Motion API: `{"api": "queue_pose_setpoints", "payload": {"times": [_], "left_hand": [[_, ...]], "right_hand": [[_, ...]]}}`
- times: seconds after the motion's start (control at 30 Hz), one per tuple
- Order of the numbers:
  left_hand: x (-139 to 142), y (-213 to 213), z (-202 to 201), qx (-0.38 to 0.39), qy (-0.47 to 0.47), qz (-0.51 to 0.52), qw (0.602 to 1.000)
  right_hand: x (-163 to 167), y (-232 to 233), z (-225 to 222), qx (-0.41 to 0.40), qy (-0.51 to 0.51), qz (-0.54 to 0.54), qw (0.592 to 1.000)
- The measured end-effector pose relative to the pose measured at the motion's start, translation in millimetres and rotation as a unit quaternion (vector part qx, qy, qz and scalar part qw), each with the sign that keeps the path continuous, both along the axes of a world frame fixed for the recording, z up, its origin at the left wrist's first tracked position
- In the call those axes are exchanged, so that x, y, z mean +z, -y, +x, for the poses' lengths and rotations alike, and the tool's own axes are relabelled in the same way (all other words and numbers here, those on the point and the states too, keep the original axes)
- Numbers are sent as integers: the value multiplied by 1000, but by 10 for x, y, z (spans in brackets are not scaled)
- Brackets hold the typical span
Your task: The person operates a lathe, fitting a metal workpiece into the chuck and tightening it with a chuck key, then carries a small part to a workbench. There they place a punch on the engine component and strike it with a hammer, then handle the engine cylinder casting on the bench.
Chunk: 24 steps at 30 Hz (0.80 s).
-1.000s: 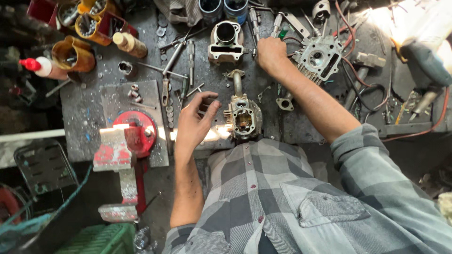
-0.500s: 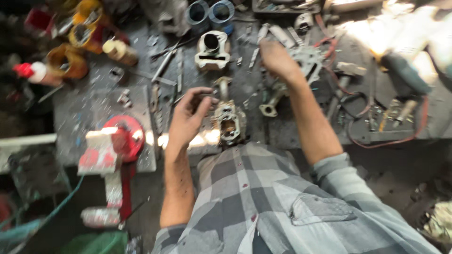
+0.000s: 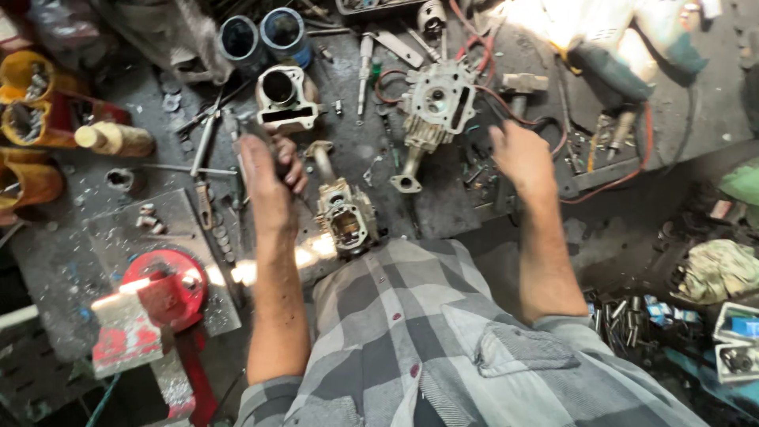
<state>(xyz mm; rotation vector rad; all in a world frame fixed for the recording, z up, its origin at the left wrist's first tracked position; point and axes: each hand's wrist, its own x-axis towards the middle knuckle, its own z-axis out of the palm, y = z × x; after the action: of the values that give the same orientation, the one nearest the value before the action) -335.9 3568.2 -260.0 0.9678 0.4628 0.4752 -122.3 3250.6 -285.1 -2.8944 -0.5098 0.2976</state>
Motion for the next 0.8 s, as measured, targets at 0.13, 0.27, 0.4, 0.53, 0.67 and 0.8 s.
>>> {"api": "queue_pose_setpoints", "payload": {"times": [0.13,0.27,0.4,0.53,0.67,0.8], "left_hand": [[-96,-15,-39,-23,42,11,999],[-125,-10,-73,-37,40,35,998],[-130,-19,-97,-45,17,36,998],[-119,-83,-215,-41,20,44,998],[-130,-158,-391,-22,4,9,1000],[-177,-228,-522,-20,6,9,1000]], "right_hand": [[-457,203,-165,-89,27,-3,996],[-568,84,-364,-119,114,23,986],[-519,68,-338,-75,222,-135,963],[-517,133,-279,-78,127,-95,984],[-305,288,-124,-151,18,105,983],[267,648,351,-79,-278,-25,957]]}}
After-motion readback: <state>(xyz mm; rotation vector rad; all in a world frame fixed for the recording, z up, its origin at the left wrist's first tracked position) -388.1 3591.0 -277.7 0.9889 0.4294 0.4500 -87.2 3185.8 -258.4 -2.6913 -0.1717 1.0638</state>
